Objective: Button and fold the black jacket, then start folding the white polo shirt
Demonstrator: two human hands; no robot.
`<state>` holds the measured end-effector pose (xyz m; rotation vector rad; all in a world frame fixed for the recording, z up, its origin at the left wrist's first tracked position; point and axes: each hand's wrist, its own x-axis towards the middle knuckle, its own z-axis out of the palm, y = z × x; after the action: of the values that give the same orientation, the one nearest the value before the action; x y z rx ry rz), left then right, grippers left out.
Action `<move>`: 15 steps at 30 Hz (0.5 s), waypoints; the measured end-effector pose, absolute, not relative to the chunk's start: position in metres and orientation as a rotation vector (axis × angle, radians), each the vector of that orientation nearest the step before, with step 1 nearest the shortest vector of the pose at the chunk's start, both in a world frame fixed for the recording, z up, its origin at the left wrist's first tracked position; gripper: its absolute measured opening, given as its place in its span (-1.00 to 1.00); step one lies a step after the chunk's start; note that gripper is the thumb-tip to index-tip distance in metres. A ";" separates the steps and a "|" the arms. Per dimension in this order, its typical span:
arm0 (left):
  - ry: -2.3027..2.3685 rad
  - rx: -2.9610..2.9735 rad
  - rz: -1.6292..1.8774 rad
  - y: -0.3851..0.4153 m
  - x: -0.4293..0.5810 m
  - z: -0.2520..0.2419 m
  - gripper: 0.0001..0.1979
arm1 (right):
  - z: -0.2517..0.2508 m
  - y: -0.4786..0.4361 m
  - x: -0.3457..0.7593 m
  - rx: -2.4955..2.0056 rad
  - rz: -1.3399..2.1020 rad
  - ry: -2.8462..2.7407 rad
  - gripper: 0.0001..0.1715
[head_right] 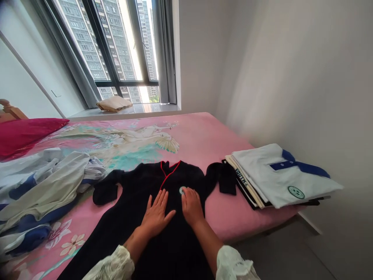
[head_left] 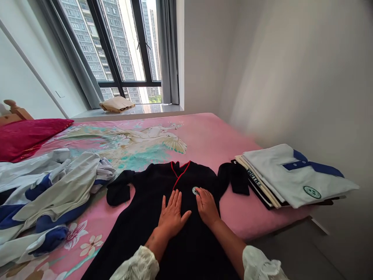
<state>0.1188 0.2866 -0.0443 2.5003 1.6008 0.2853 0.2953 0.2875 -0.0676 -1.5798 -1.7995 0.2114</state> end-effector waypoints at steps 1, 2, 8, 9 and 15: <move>1.614 2.498 0.293 0.285 0.119 -0.049 -0.26 | -0.067 0.287 0.295 -1.580 0.207 -1.795 -0.54; 1.630 2.495 0.310 0.282 0.119 -0.050 -0.28 | -0.066 0.287 0.295 -1.579 0.203 -1.791 -0.54; 1.879 2.405 0.379 0.219 0.091 -0.049 -0.37 | -0.071 0.284 0.298 -1.507 0.221 -1.752 -0.58; 1.955 2.385 0.389 0.202 0.077 -0.051 -0.38 | -0.072 0.284 0.299 -1.491 0.225 -1.744 -0.59; 2.464 1.909 0.727 0.100 -0.019 -0.075 -0.37 | -0.079 0.284 0.302 -1.415 0.224 -1.700 -0.65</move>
<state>-0.0187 0.1000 -0.0752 1.9091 2.4636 0.7272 0.3022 0.2839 -0.0785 -1.4147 -1.7003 0.2239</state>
